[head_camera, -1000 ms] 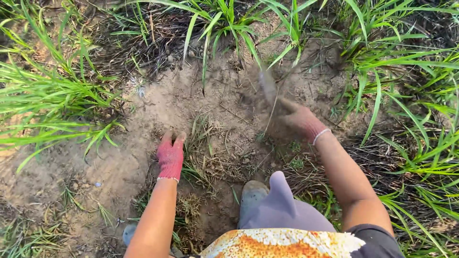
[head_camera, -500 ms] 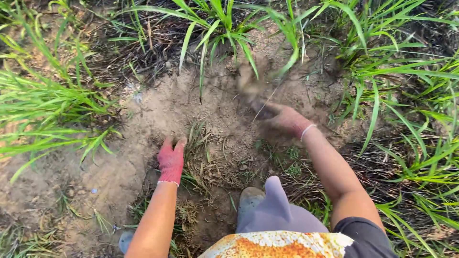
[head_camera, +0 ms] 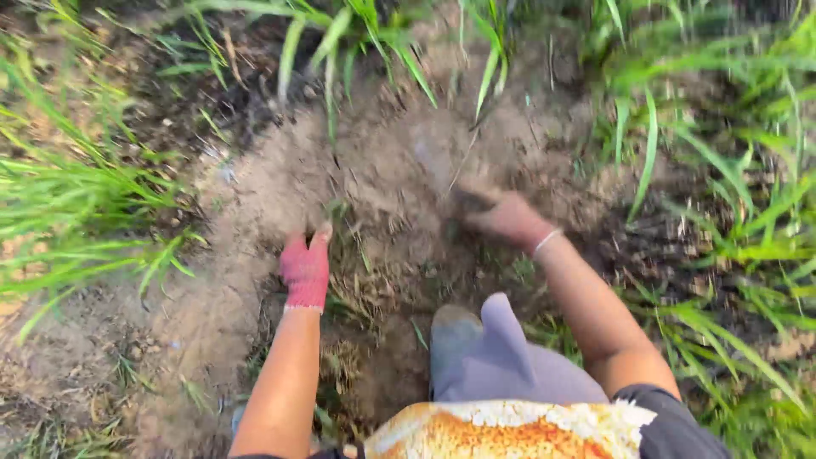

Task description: Weeding and digging in a garden or field using a hand trowel.

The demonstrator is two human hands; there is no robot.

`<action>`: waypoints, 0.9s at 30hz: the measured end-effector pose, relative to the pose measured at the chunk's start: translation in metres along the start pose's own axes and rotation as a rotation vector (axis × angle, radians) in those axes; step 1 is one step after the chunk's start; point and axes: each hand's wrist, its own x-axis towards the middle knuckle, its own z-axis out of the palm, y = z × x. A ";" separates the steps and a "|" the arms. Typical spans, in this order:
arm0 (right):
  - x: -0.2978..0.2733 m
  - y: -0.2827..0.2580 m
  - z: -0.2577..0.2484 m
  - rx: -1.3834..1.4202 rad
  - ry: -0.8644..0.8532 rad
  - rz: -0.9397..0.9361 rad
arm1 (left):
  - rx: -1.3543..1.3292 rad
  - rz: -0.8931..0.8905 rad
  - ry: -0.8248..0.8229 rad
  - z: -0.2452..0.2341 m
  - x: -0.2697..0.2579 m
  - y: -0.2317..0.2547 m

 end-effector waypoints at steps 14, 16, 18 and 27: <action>-0.177 0.000 0.004 -0.068 0.044 0.569 | -0.006 0.327 -0.276 0.048 -0.048 0.061; -0.173 0.004 0.005 -0.207 -0.075 0.559 | 0.019 0.347 -0.276 0.035 -0.046 0.076; -0.171 0.014 0.011 0.263 0.369 0.349 | 0.017 0.223 -0.263 0.020 -0.053 0.090; -0.152 0.029 0.027 0.289 0.245 0.536 | -0.018 0.324 -0.123 0.002 -0.005 0.020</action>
